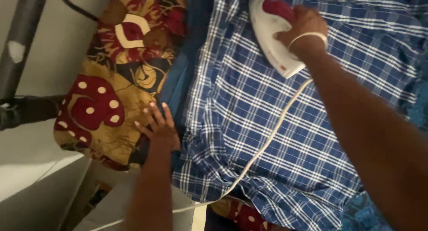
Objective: The person irons a blue and white plaid shirt laid out on a bed. They use a white and red electric iron to smooth the fabric, moving it across the shirt's body and sleeves while occasionally adjusting the garment with their hands.
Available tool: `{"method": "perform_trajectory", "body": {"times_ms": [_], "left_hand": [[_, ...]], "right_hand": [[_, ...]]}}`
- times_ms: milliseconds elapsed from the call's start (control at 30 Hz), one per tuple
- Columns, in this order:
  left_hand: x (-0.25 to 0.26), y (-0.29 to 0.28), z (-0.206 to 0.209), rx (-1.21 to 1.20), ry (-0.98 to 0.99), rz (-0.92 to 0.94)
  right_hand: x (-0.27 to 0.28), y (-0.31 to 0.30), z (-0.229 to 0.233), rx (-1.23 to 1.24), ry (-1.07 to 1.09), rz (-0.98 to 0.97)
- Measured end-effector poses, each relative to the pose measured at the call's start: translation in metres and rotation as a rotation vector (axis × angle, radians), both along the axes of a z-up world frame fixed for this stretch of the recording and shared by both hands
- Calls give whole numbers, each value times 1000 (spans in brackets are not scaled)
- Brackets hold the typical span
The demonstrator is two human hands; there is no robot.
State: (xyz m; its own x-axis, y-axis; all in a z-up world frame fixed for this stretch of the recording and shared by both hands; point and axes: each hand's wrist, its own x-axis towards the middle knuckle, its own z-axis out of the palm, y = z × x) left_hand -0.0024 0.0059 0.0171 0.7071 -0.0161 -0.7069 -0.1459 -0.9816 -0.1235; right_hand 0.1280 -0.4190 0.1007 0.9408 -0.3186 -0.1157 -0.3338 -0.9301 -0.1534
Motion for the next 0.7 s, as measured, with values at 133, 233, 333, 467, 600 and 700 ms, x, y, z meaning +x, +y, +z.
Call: {"method": "perform_trajectory", "body": {"times_ms": [133, 233, 333, 467, 600, 700], "left_hand": [[-2, -1, 13, -38, 45, 29], [7, -5, 22, 7, 137, 29], [8, -7, 22, 6, 173, 51], [4, -3, 11, 13, 89, 12], [11, -8, 16, 55, 235, 62], [14, -9, 24, 62, 220, 39]], "right_hand": [[7, -14, -3, 51, 60, 7], [11, -9, -1, 62, 87, 24], [11, 4, 9, 78, 100, 16], [-2, 72, 31, 173, 260, -113], [-36, 146, 59, 77, 441, -19], [-86, 182, 72, 157, 605, 53]]}}
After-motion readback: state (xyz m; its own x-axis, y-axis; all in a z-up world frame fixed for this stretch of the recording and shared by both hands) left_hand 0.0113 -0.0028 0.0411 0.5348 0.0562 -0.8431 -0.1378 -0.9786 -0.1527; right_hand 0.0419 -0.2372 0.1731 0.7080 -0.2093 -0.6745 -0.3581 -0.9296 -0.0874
